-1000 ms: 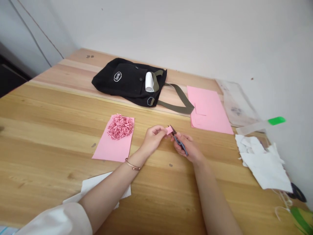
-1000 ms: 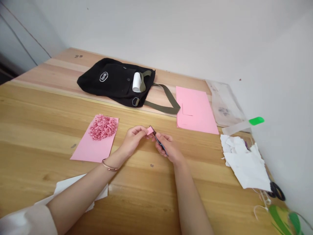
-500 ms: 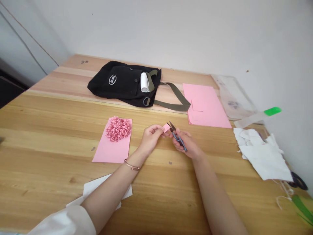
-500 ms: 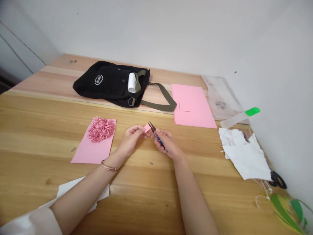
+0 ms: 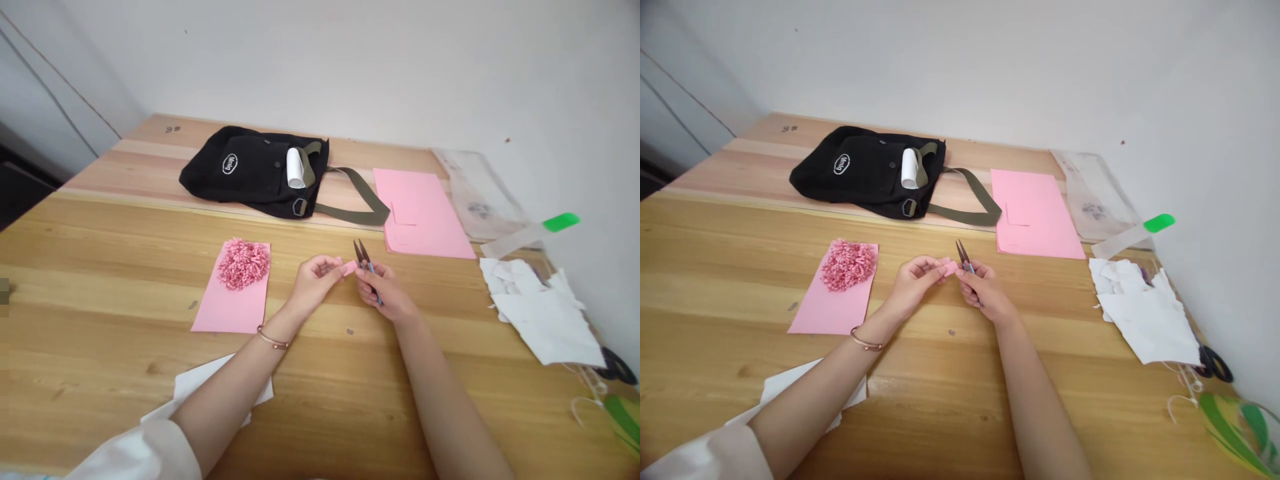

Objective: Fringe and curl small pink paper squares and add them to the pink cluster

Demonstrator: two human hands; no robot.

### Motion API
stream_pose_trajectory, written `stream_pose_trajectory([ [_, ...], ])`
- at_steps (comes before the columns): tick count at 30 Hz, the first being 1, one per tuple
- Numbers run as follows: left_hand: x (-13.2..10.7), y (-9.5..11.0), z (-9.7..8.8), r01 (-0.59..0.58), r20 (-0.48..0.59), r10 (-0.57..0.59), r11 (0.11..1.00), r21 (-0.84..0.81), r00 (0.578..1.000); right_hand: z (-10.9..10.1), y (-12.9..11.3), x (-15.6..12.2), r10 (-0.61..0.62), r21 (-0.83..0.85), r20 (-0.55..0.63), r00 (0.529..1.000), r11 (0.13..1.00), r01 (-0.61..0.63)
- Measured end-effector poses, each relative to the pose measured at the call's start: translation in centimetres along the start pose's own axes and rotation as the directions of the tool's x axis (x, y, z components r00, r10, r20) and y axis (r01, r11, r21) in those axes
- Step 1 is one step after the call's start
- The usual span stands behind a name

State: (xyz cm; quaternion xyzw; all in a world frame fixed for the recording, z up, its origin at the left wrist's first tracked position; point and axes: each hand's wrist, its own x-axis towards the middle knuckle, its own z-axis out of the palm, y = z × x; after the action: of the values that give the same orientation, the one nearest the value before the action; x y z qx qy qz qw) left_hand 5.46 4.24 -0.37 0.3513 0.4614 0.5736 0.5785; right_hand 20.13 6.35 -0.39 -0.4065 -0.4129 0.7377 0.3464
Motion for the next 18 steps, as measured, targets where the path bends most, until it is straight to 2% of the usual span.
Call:
stream_pose_trajectory([
  [5,0.05,0.00,-0.30,0.002,0.042,-0.002,1.000,0.009,0.999,-0.24,0.09,0.10,0.002,-0.002,0.015,1.000,1.000,-0.002],
  [10,0.01,-0.06,-0.37,0.011,0.018,-0.011,1.000,-0.012,1.000,-0.12,0.07,0.15,0.013,-0.021,0.011,1.000,1.000,-0.013],
  [18,-0.21,0.07,0.17,-0.008,0.023,0.007,0.998,0.057,1.000,0.26,0.05,0.03,0.020,-0.052,-0.004,1.000,0.998,-0.020],
])
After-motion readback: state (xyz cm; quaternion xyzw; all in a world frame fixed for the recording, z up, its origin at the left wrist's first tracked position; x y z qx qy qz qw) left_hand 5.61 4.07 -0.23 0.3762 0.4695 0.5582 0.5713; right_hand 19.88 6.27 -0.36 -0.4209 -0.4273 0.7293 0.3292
